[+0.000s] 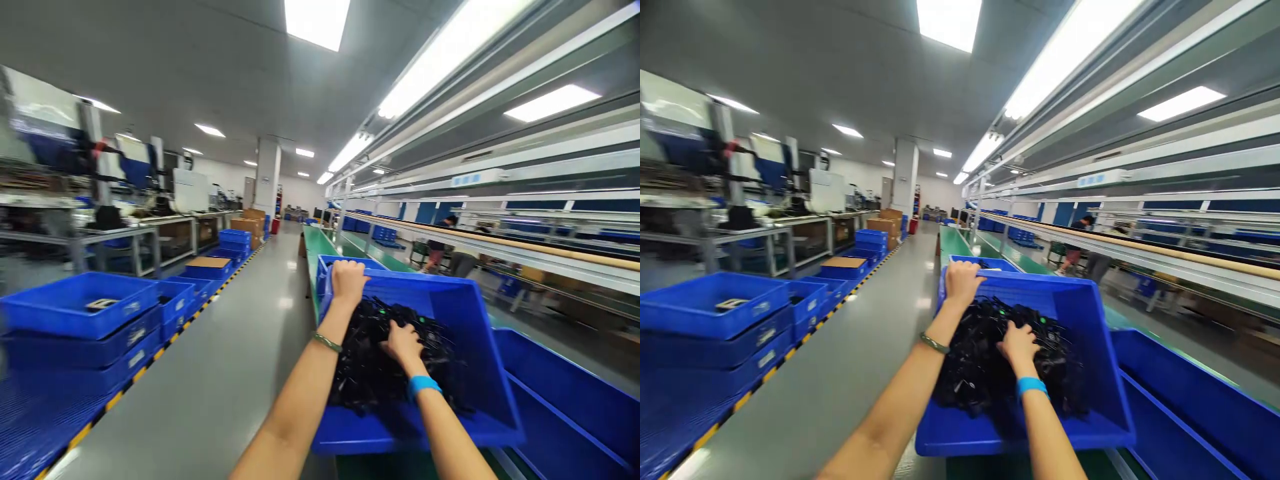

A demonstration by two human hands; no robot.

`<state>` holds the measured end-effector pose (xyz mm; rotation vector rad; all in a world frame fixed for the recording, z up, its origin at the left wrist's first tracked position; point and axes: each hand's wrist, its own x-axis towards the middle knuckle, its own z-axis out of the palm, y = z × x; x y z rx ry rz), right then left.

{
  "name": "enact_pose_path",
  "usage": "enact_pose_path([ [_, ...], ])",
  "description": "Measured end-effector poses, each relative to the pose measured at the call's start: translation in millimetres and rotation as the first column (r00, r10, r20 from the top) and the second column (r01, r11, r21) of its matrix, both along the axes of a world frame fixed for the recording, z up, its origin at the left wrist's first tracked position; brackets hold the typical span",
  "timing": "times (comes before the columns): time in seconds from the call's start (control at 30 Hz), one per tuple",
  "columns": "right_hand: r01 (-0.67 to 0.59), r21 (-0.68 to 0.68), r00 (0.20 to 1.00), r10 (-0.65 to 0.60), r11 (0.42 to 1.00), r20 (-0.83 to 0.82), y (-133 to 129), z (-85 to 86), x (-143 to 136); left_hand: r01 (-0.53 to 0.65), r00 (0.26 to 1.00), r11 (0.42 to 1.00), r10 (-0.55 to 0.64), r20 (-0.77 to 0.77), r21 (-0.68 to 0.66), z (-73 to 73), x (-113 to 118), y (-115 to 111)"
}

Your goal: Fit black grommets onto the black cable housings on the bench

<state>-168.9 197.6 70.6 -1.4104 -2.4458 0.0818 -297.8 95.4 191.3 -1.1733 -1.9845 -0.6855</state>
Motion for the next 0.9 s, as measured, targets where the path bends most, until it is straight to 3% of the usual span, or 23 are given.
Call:
enact_pose_path([
  [0.23, 0.022, 0.074, 1.0, -0.023, 0.997, 0.013, -8, -46.3, 21, 0.015, 1.0, 0.999, -0.015, -0.011, 0.037, -7.8, 6, 4],
  [0.43, -0.128, 0.103, 0.988, 0.135, 0.986, -0.069, 7, -54.8, 44, 0.038, 0.999, 0.999, -0.038, -0.003, 0.038, -5.7, 1, 0],
  [0.73, -0.157, 0.16, 0.949, 0.194, 0.975, -0.249, 3, -65.7, 126, 0.031, 0.999, 0.998, -0.03, -0.016, 0.055, -4.5, -2, 1],
  [0.9, -0.118, 0.208, 0.976, 0.152, 0.971, -0.158, -10, -106.8, 180, 0.032, 0.999, 0.997, -0.032, -0.007, 0.067, -3.3, -3, 1],
])
